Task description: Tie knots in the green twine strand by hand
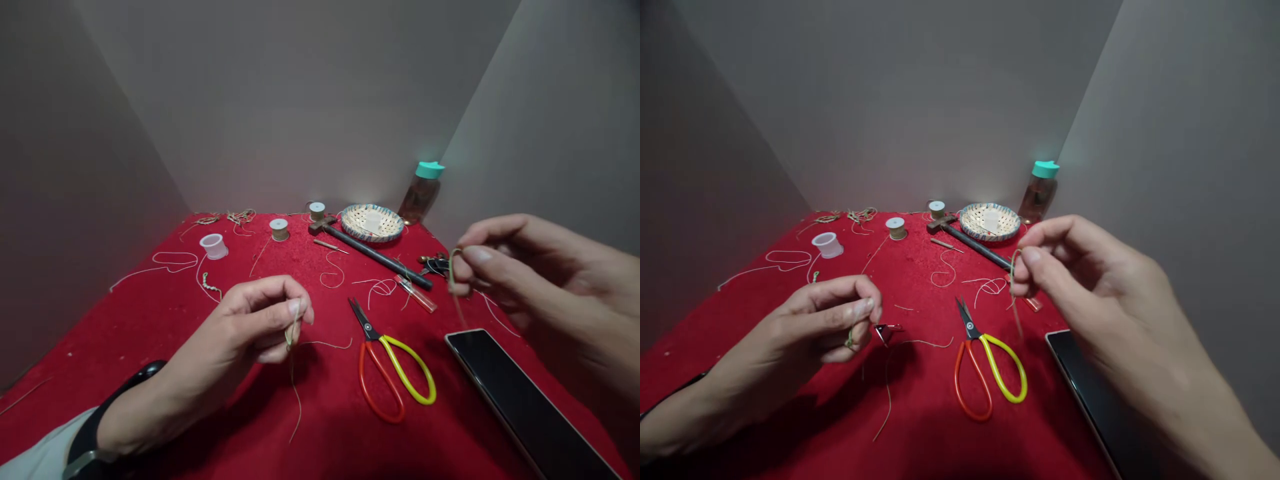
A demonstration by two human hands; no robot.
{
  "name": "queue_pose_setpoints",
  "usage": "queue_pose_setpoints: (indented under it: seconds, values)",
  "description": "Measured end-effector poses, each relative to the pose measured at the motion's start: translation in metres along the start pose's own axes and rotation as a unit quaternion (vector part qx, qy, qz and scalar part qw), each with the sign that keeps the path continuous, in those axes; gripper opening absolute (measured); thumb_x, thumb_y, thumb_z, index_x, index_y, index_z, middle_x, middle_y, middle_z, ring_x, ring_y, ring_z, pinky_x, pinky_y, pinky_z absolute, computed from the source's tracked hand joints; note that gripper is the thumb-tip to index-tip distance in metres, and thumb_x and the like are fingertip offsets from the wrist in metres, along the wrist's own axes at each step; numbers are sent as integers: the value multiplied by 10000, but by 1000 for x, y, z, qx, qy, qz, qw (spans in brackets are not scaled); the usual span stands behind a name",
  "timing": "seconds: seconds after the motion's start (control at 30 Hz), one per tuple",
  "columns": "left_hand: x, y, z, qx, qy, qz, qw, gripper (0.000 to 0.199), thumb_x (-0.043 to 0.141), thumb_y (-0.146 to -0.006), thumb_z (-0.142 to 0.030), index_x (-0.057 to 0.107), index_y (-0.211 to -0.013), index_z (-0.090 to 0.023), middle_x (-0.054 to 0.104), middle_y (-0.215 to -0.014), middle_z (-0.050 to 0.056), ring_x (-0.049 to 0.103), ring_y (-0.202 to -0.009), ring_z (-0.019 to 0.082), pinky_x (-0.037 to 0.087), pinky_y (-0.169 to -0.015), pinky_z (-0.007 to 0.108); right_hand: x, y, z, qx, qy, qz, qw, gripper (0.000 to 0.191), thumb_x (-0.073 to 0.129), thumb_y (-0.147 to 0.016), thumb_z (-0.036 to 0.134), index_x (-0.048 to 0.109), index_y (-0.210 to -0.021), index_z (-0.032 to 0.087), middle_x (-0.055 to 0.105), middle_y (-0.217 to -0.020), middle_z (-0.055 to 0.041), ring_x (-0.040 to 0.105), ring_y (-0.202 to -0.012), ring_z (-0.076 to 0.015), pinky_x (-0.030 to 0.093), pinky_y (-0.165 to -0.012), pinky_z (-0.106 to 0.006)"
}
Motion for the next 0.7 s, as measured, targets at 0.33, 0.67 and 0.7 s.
queue_pose_setpoints:
  seconds: [0.33,0.67,0.7]
  values:
    - [-6,18,-28,175,-104,-79,976,95,699,-864,-230,784,-827,-251,600,-665,-12,484,-584,94,385,-565,207,88,6,30,23,-83,222,971,171,626,-889,342,702,-1009,248,734,-842,-18,664,-684,-180,519,-596,-303]
    - [-10,40,-55,330,-214,-167,904,197,680,-880,-137,782,-850,-303,693,-897,-27,607,-893,142,460,-824,220,126,29,62,145,-366,302,868,110,652,-886,199,744,-828,211,676,-755,34,619,-712,-113,518,-689,-228]
    - [-11,38,-55,314,-204,-158,914,170,663,-900,-162,765,-846,-286,694,-891,-30,606,-887,137,458,-822,212,122,28,60,140,-354,289,878,132,654,-893,208,761,-819,227,683,-737,40,618,-682,-103,518,-666,-211]
Point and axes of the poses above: each hand's wrist, its own y-axis away from the middle knuckle, its own x-axis out of the palm, z = x × y, the point moved 7 cm from there along -y, towards the middle knuckle
